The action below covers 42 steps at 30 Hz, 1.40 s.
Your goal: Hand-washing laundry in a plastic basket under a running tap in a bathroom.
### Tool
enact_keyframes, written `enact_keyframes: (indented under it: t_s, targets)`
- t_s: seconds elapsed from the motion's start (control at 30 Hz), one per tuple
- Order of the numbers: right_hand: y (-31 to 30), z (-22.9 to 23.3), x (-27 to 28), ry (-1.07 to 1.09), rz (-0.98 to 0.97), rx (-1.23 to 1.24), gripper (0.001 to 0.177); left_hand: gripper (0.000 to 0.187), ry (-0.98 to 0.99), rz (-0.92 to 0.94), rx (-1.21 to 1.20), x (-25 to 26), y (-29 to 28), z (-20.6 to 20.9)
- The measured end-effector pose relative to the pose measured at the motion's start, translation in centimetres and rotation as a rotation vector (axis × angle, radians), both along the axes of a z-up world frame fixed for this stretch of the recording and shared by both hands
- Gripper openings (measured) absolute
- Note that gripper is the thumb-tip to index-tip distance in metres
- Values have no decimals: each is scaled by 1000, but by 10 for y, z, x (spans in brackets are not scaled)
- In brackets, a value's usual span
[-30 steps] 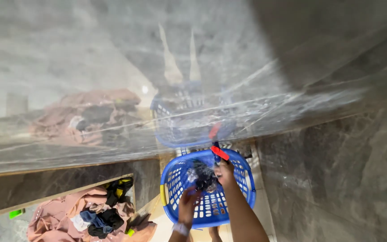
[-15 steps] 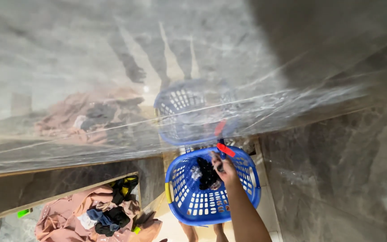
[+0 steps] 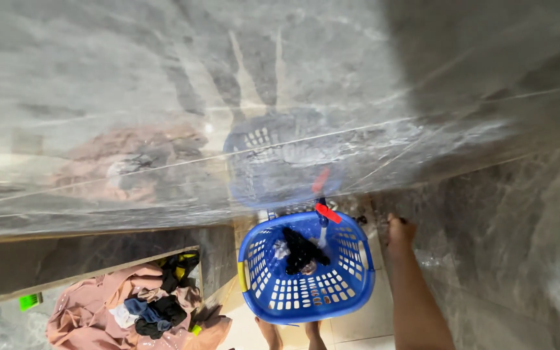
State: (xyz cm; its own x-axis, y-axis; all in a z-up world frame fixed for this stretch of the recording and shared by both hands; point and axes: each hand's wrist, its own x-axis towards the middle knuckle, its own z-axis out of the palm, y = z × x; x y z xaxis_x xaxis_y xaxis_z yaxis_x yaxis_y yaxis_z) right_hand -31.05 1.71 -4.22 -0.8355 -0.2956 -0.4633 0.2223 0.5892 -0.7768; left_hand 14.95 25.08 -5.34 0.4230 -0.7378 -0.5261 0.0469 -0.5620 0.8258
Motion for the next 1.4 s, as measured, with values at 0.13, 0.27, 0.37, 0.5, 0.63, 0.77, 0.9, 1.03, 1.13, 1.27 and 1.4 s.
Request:
enact_keyframes:
  t_s: [0.13,0.27,0.37,0.5,0.63,0.77,0.9,1.03,1.13,1.27,1.4]
  targets:
    - [2,-40,49,-426,32,-138,26,42,-55,49,-57,-18,-42,-41]
    - [-21,0,125,-1175,45,-534,26,43,-117,103,-104,15,-92,-78]
    - [-31,6,158,-1195,-14,-513,16,42,397,-428,416,32,-112,-59]
    - [-25,-44,170,-1064,0,-555,28,40,372,-532,335,-73,-177,11]
    - [-18,-84,167,-804,-10,-446,16,33,372,-546,188,-116,-209,43]
    - [-38,-31,166,-674,-91,-209,38,32,328,-575,225,-128,-225,54]
    - [-43,-5,165,-795,-41,-133,44,41,449,-577,20,-136,-239,17]
    - [-23,-21,161,-509,505,-346,24,49,431,-582,-121,-153,-262,-13]
    - [-9,-9,161,-744,350,-439,36,53,436,-559,-92,-159,-263,-35]
    - [-14,42,165,-775,142,-248,40,49,444,-444,-24,-171,-261,-38]
    - [-11,-35,150,-803,-27,-283,31,51,417,-605,65,-174,-250,3]
